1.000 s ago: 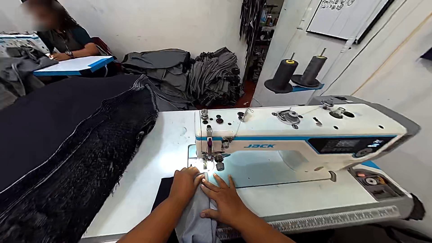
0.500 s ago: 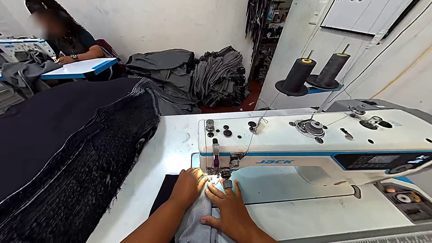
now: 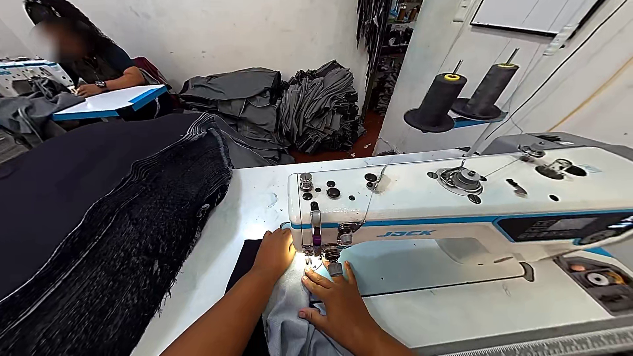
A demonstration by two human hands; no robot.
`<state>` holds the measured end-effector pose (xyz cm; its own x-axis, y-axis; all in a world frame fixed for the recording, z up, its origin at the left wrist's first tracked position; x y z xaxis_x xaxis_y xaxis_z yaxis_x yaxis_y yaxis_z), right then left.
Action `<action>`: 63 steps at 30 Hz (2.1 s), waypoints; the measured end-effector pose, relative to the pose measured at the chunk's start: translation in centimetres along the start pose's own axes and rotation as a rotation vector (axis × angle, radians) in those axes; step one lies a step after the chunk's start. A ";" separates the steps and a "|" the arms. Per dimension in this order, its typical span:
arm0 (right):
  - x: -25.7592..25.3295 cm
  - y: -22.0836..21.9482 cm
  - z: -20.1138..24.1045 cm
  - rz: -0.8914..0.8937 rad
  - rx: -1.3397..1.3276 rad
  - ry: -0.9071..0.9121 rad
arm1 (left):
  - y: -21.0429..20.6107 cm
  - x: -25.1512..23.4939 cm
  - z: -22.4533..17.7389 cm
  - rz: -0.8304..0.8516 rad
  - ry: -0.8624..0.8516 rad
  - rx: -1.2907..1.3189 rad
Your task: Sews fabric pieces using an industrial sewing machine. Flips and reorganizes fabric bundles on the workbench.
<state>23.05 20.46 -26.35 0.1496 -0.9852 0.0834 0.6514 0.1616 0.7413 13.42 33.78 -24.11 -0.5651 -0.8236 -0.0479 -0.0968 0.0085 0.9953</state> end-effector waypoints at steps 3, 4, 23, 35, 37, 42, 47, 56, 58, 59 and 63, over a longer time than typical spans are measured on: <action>-0.1 -0.1 0.0 -0.037 -0.002 0.016 | 0.5 -0.9 0.3 -0.050 0.033 0.017; -0.1 0.0 0.0 -0.037 -0.002 0.013 | 0.4 -1.3 0.5 -0.054 0.040 0.002; 3.8 -1.9 3.8 -0.136 -0.273 0.232 | 5.3 7.2 4.0 0.344 0.278 0.537; 0.7 7.7 19.1 0.224 -1.541 0.445 | 25.7 16.9 1.6 0.015 -0.209 0.646; 1.5 8.2 19.1 0.028 -1.463 0.539 | 26.0 17.2 1.7 0.004 -0.270 0.617; 4.7 10.2 19.6 -0.493 -0.821 0.841 | 26.1 17.3 -0.2 -0.554 -0.326 0.309; 7.1 11.2 19.7 -0.743 -0.469 0.952 | 26.9 18.0 -2.3 -0.765 -0.516 0.076; 6.8 11.9 20.1 -0.450 -0.865 0.786 | 26.8 19.0 -3.7 -0.686 -0.452 0.015; 7.0 12.0 20.2 -0.543 -0.785 0.838 | 26.6 18.9 -3.5 -0.683 -0.376 0.015; 7.0 12.0 20.3 -0.587 -0.749 0.860 | 26.6 18.9 -3.4 -0.690 -0.346 -0.008; 5.8 12.7 19.7 -0.423 -0.826 0.871 | 27.6 19.2 -4.1 -0.819 -0.388 -0.263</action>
<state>17.54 15.65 -3.38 0.0503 -0.6564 -0.7527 0.9883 0.1413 -0.0572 3.26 15.93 2.76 -0.6412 -0.2694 -0.7185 -0.4233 -0.6569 0.6240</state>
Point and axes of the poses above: each hand's wrist, its own x-axis away from the middle knuckle, its own y-axis out of the back of the hand, z = x × y, the point moved 6 cm from there along -x, towards the middle knuckle, and after that the axes turned 13 degrees about -x, right-handed, at the moved point
